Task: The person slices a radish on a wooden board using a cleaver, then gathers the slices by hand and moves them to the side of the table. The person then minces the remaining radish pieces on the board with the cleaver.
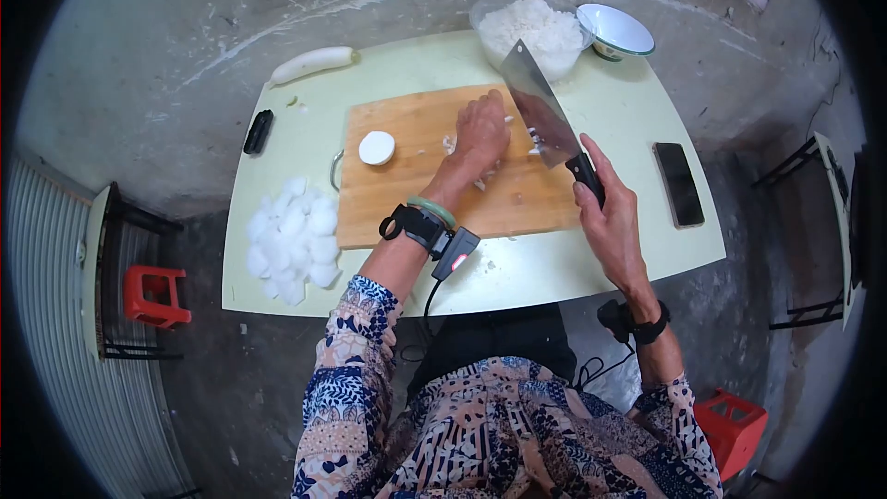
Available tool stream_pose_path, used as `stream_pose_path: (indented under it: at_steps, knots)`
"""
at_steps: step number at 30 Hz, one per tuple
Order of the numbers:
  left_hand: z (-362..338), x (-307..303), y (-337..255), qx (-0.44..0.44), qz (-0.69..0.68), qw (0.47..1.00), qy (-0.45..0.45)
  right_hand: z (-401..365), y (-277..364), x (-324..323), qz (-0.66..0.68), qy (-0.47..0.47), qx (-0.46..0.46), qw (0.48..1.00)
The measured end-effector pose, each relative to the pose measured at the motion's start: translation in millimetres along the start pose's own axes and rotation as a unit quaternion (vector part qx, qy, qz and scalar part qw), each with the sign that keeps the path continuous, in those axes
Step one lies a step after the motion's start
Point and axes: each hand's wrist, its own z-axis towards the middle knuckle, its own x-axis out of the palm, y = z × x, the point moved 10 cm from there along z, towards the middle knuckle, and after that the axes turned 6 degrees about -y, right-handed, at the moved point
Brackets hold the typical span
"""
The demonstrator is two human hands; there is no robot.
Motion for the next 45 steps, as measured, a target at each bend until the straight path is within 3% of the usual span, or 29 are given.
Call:
stream_pose_path:
  at_steps: [4, 9, 12, 14, 17, 19, 25, 28, 34, 40, 43, 45]
  knots:
    - [2, -28, 7, 0.004, -0.087, 0.995, -0.058, -4, -7, 3, 0.0, 0.018, 0.011, 1.0]
    - [-15, -77, 47, 0.011, -0.035, 0.993, -0.108, -9, -12, 16, -0.019, 0.05, -0.004, 0.999]
    - [-26, -78, 66, 0.007, -0.011, 0.993, -0.118, -9, -8, 24, -0.036, 0.06, -0.029, 0.997]
    - [-32, -76, 72, 0.004, -0.003, 0.994, -0.114, -10, -1, 29, -0.014, 0.073, 0.003, 0.997]
    - [-39, -74, 64, 0.008, 0.038, 0.995, -0.088, -12, 5, 31, -0.011, 0.074, -0.001, 0.997]
    - [-56, -97, 37, 0.097, 0.041, 0.979, -0.175, -13, 4, 28, -0.018, 0.071, -0.007, 0.997]
    - [-103, -101, 16, 0.036, -0.093, 0.989, -0.107, -13, -7, 30, 0.04, 0.08, 0.039, 0.995]
    - [-111, -106, -3, 0.058, -0.15, 0.975, -0.153, -14, -1, 34, 0.104, 0.096, 0.082, 0.987]
    - [-117, -113, -44, 0.142, -0.055, 0.966, -0.209, -18, 7, 47, 0.186, 0.087, 0.1, 0.974]
    - [-110, -109, -32, 0.144, -0.009, 0.955, -0.258, -21, 12, 46, 0.213, 0.094, 0.099, 0.968]
    - [-104, -102, -10, 0.105, 0.069, 0.963, -0.238, -24, 7, 40, 0.218, 0.094, 0.096, 0.967]
    - [-108, -99, 5, 0.093, 0.024, 0.973, -0.212, -26, 3, 31, 0.207, 0.07, 0.098, 0.971]
